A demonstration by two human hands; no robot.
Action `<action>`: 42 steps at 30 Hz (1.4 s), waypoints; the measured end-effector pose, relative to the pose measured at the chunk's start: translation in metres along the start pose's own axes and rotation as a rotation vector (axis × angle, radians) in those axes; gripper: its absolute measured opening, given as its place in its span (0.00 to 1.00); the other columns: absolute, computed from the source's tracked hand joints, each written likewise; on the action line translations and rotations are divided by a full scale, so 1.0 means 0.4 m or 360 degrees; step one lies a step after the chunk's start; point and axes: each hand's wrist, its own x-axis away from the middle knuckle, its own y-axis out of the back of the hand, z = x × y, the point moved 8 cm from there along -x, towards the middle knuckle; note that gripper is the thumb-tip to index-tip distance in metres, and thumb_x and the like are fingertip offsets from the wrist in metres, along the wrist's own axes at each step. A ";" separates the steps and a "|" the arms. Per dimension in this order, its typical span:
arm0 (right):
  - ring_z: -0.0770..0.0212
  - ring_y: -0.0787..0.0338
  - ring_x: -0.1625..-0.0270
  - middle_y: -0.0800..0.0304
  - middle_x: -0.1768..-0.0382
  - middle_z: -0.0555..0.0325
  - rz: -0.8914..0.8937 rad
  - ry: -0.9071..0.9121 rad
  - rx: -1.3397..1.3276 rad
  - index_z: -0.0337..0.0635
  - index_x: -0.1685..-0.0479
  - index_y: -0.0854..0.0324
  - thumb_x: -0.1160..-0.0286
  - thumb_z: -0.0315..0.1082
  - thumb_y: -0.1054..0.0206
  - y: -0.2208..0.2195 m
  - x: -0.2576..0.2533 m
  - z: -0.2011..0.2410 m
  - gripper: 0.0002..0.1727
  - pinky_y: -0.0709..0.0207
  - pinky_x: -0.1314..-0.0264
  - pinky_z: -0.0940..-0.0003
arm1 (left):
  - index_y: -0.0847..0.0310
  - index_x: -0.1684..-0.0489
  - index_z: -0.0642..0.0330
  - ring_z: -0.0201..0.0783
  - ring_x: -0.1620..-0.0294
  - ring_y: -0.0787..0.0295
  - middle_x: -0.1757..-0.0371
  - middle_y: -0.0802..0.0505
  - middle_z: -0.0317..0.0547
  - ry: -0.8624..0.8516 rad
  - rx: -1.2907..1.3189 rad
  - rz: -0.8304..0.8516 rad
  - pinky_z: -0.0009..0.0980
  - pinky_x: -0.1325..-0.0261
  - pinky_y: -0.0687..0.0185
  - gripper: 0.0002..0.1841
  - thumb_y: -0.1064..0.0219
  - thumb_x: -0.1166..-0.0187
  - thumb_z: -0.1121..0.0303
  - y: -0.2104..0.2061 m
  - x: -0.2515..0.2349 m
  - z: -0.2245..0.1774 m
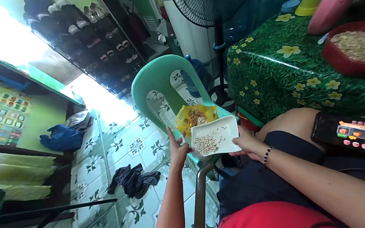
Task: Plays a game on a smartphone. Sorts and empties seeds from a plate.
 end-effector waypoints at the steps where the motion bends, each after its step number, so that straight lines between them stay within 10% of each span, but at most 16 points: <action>1: 0.44 0.09 0.42 0.27 0.25 0.38 0.0005 -0.0001 0.0010 0.57 0.08 0.54 0.12 0.21 0.51 0.000 -0.001 0.000 0.35 0.09 0.57 0.51 | 0.86 0.06 0.43 0.37 0.82 0.14 0.31 0.16 0.63 0.0004 -0.0014 0.0008 0.33 0.78 0.14 0.59 0.42 0.33 0.89 -0.002 -0.004 -0.001; 20: 0.43 0.10 0.41 0.26 0.25 0.39 0.0093 0.0042 0.0248 0.63 0.07 0.53 0.12 0.21 0.50 -0.006 -0.023 0.027 0.37 0.10 0.55 0.50 | 0.86 0.06 0.39 0.38 0.79 0.12 0.36 0.11 0.59 0.0079 -0.0173 0.0161 0.33 0.77 0.15 0.59 0.41 0.29 0.89 -0.054 -0.075 -0.036; 31: 0.47 0.08 0.58 0.15 0.42 0.37 0.0004 0.0416 0.0922 0.51 0.12 0.39 0.13 0.29 0.45 -0.054 -0.001 0.134 0.29 0.13 0.57 0.52 | 0.85 0.05 0.44 0.35 0.79 0.12 0.34 0.10 0.53 -0.0021 -0.0212 0.0308 0.30 0.78 0.16 0.59 0.43 0.34 0.90 -0.075 -0.052 -0.063; 35: 0.42 0.09 0.49 0.24 0.27 0.38 -0.0058 0.0645 0.1081 0.54 0.07 0.42 0.15 0.29 0.43 -0.064 0.028 0.177 0.35 0.13 0.50 0.45 | 0.85 0.05 0.44 0.34 0.80 0.13 0.35 0.08 0.52 -0.0053 -0.0193 0.0258 0.29 0.79 0.18 0.59 0.43 0.35 0.90 -0.051 -0.053 -0.062; 42: 0.48 0.06 0.59 0.18 0.34 0.39 -0.0131 0.0720 0.0692 0.51 0.11 0.39 0.13 0.28 0.45 0.015 0.091 0.227 0.30 0.09 0.61 0.51 | 0.83 0.05 0.43 0.36 0.77 0.10 0.34 0.10 0.54 -0.0168 -0.0142 0.0097 0.32 0.76 0.16 0.59 0.44 0.35 0.90 -0.010 -0.073 -0.081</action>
